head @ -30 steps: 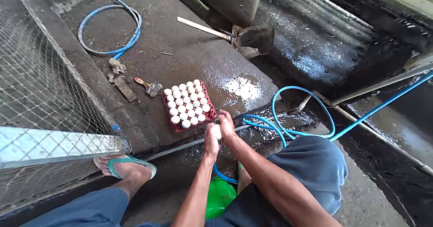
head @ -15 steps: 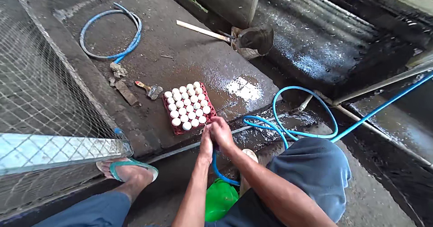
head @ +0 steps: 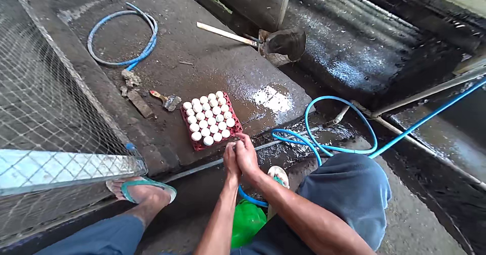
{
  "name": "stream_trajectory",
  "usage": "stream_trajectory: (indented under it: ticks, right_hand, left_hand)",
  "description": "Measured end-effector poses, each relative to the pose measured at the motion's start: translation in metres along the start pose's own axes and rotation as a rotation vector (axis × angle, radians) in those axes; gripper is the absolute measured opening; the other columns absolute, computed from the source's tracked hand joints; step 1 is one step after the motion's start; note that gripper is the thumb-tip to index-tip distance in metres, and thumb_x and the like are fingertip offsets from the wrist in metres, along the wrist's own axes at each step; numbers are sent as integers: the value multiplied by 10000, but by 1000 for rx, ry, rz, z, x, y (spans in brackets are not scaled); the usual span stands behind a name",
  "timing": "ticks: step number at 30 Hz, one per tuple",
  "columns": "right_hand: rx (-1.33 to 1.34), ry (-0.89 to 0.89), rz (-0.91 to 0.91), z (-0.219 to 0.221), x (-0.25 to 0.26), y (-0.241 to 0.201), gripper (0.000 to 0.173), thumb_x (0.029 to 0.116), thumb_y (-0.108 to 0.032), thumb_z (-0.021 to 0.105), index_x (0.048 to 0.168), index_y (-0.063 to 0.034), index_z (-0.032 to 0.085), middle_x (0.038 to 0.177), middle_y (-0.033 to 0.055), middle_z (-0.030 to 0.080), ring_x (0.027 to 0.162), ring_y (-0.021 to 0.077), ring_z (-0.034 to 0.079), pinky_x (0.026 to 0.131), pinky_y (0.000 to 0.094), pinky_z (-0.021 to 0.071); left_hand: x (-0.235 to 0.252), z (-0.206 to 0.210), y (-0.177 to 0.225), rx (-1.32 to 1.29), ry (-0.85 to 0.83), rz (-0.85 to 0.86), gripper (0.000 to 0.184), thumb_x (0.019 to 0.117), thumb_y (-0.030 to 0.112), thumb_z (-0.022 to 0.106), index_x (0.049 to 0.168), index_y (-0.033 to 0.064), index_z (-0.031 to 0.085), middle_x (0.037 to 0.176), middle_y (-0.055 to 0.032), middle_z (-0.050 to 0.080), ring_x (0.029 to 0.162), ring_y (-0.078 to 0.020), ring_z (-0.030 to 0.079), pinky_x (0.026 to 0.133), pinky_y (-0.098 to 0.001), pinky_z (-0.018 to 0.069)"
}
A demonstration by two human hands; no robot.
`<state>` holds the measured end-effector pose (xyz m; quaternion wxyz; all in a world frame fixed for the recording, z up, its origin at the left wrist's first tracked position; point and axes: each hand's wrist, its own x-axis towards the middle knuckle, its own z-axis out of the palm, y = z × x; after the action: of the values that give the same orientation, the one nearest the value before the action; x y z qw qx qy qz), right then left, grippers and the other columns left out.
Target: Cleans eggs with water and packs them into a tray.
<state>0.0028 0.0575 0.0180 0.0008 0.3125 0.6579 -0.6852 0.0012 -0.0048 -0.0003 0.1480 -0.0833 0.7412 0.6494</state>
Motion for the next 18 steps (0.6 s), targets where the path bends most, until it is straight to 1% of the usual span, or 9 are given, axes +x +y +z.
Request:
stream_trajectory:
  ticks: [1, 4, 6, 8, 10, 12, 13, 15, 18]
  right_hand:
    - [-18, -9, -19, -1, -1, 2, 434, 1036, -141, 394, 1424, -25, 552, 1424, 188, 574, 1327, 263, 543, 1106, 473, 438]
    - [65, 47, 101, -7, 17, 4, 448, 1039, -128, 459, 1480, -46, 459, 1373, 230, 576, 1221, 317, 587, 992, 521, 490]
    - [35, 35, 48, -1, 5, 2, 454, 1050, -151, 389, 1481, -22, 449, 1419, 225, 549, 1291, 297, 554, 1055, 488, 467]
    - [1, 7, -61, 3, -6, 7, 461, 1025, -117, 378, 1452, -2, 507, 1486, 220, 498, 1386, 291, 480, 1147, 453, 405]
    - [21, 44, -26, -2, 11, 8, 466, 1014, -103, 414, 1468, -23, 489, 1447, 227, 531, 1326, 307, 528, 1086, 482, 450]
    - [65, 80, 53, -2, 18, 7, 460, 1044, -114, 414, 1496, -26, 417, 1414, 250, 534, 1285, 328, 546, 1052, 504, 462]
    - [49, 68, 19, 2, 10, 6, 464, 1047, -126, 378, 1495, -10, 416, 1425, 245, 530, 1309, 312, 534, 1078, 480, 449]
    - [17, 26, -82, 4, -3, 8, 474, 1030, -112, 367, 1479, 9, 458, 1520, 234, 457, 1418, 296, 449, 1168, 442, 385]
    - [61, 82, 10, -3, 20, 13, 501, 1010, -110, 448, 1505, -39, 435, 1501, 248, 463, 1373, 340, 476, 1106, 513, 428]
  left_hand:
    - [-1, -2, 0, -4, -25, -11, 436, 1109, 133, 279, 1276, -147, 570, 1248, -268, 616, 1167, -248, 587, 1051, -395, 444]
    - [0, 2, -2, 24, -38, -50, 453, 1104, 206, 271, 1114, -55, 641, 970, -127, 630, 895, -158, 594, 814, -358, 501]
    - [3, 3, -3, 14, 15, 14, 435, 1093, 152, 281, 1123, -106, 630, 1015, -175, 642, 953, -181, 604, 892, -372, 492]
    - [4, 1, -9, -28, 4, 24, 422, 1105, 115, 274, 1233, -149, 577, 1192, -246, 625, 1106, -213, 595, 1018, -363, 461]
    - [2, 1, -5, -19, -27, -62, 479, 1123, 205, 233, 1271, -88, 583, 1173, -210, 634, 1074, -212, 609, 971, -394, 494]
    - [1, 3, -1, 30, 3, -75, 485, 1114, 220, 248, 1221, -85, 610, 1118, -215, 637, 1042, -244, 609, 936, -433, 494]
    - [1, 4, 1, 60, 39, -35, 455, 1103, 180, 266, 1180, -103, 615, 1093, -222, 637, 1035, -246, 605, 939, -423, 481]
    - [1, 0, -1, 68, 26, 17, 400, 1094, 108, 305, 1216, -137, 597, 1189, -249, 634, 1121, -235, 597, 1022, -382, 459]
    - [0, 3, -1, 0, -12, -82, 466, 1119, 220, 251, 1194, -58, 617, 1063, -160, 631, 967, -187, 603, 860, -379, 512]
